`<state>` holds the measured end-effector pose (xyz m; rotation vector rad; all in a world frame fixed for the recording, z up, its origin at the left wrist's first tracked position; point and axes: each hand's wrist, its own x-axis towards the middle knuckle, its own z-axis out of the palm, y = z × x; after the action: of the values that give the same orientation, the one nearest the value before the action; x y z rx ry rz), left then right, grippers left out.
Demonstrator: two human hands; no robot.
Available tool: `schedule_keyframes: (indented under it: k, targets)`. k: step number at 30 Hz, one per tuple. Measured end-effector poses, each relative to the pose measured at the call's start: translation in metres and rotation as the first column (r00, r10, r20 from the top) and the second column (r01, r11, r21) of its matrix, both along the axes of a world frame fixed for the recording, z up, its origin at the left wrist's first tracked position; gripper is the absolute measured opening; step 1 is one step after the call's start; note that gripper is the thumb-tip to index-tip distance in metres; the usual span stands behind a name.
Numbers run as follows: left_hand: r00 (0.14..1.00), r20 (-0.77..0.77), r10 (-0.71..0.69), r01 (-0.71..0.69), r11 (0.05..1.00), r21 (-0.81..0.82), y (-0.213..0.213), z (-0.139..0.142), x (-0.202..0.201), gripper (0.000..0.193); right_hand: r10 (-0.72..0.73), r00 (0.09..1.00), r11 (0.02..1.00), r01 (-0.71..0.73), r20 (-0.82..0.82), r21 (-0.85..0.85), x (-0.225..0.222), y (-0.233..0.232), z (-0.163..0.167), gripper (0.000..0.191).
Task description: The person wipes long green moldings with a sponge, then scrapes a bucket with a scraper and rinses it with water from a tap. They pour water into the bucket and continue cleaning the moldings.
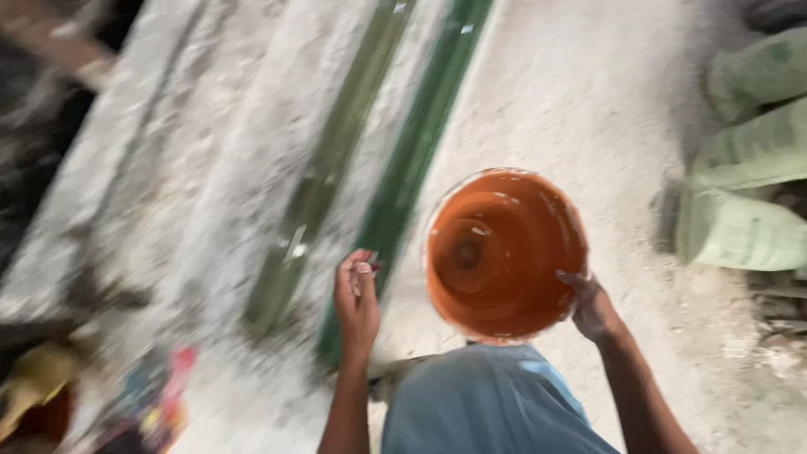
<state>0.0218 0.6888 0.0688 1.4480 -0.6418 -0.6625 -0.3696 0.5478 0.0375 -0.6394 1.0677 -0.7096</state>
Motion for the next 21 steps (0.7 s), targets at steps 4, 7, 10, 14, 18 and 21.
schedule_keyframes:
  k: [4,7,10,14,18,21]
  targets:
    - [0.941,-0.048,-0.336,0.339,0.939,0.065,-0.165,0.017,-0.095,0.037,-0.052,0.983,0.997,0.041,-0.176,-0.063,-0.091,-0.124,-0.033,0.051]
    - [0.851,0.265,-0.454,0.448,0.890,0.086,-0.266,0.034,-0.140,0.034,-0.100,0.977,0.989,0.077,-0.191,-0.123,-0.139,-0.171,-0.033,0.055]
    - [0.792,0.290,-0.537,0.473,0.841,0.263,-0.359,0.054,-0.185,0.032,-0.142,0.979,0.978,0.117,-0.145,-0.173,-0.167,-0.226,-0.007,0.060]
    - [0.745,0.253,-0.617,0.528,0.777,0.343,-0.491,0.054,-0.236,0.031,-0.205,0.965,0.973,0.182,-0.165,-0.145,-0.187,-0.335,0.008,0.057]
    - [0.679,0.261,-0.686,0.604,0.724,0.333,-0.631,0.016,-0.274,0.029,-0.295,0.942,0.954,0.281,-0.161,-0.103,-0.214,-0.449,-0.016,0.058]
    - [0.622,0.297,-0.724,0.658,0.689,0.304,-0.752,-0.004,-0.296,0.029,-0.428,0.904,0.901,0.424,-0.022,-0.095,-0.219,-0.549,-0.034,0.061]
